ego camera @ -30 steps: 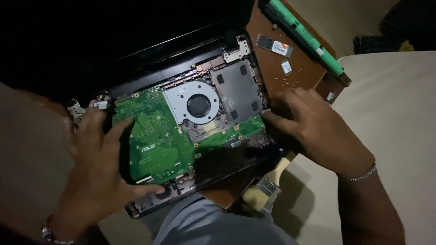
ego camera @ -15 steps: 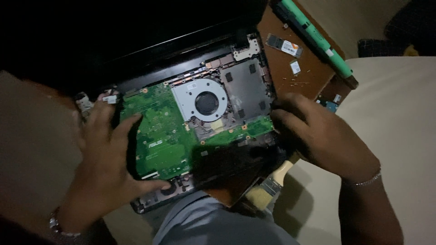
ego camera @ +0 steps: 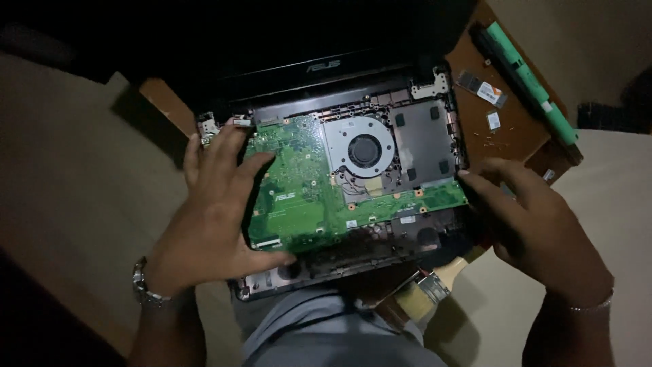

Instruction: Removing a laptop battery, cleaning it with a brush, and lifting the motherboard for inspection.

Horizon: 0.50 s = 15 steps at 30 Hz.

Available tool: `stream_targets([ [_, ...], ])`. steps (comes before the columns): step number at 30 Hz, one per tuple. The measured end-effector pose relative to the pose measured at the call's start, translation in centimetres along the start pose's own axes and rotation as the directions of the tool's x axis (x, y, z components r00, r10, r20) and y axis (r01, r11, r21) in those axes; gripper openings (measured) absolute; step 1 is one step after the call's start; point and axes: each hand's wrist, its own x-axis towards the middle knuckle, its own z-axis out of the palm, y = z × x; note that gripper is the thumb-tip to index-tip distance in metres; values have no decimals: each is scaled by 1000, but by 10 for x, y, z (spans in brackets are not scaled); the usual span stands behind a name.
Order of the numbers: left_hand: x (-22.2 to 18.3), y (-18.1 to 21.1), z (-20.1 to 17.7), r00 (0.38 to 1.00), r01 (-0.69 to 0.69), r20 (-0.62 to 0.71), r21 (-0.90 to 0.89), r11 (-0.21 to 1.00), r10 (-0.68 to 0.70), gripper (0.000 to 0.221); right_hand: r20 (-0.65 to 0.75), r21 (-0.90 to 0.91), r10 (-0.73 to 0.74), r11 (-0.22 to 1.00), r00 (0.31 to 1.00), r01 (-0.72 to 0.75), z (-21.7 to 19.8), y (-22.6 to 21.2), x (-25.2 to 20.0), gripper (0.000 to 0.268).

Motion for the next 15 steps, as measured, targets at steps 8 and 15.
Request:
stream_targets([
  [8, 2, 1, 1, 998, 32, 57, 41, 999, -34, 179, -210, 35, 23, 999, 977, -16, 13, -10, -10, 110],
  [15, 2, -3, 0, 993, -69, -100, -50, 996, 63, 151, -382, 71, 73, 996, 921, -49, 42, -21, -14, 70],
])
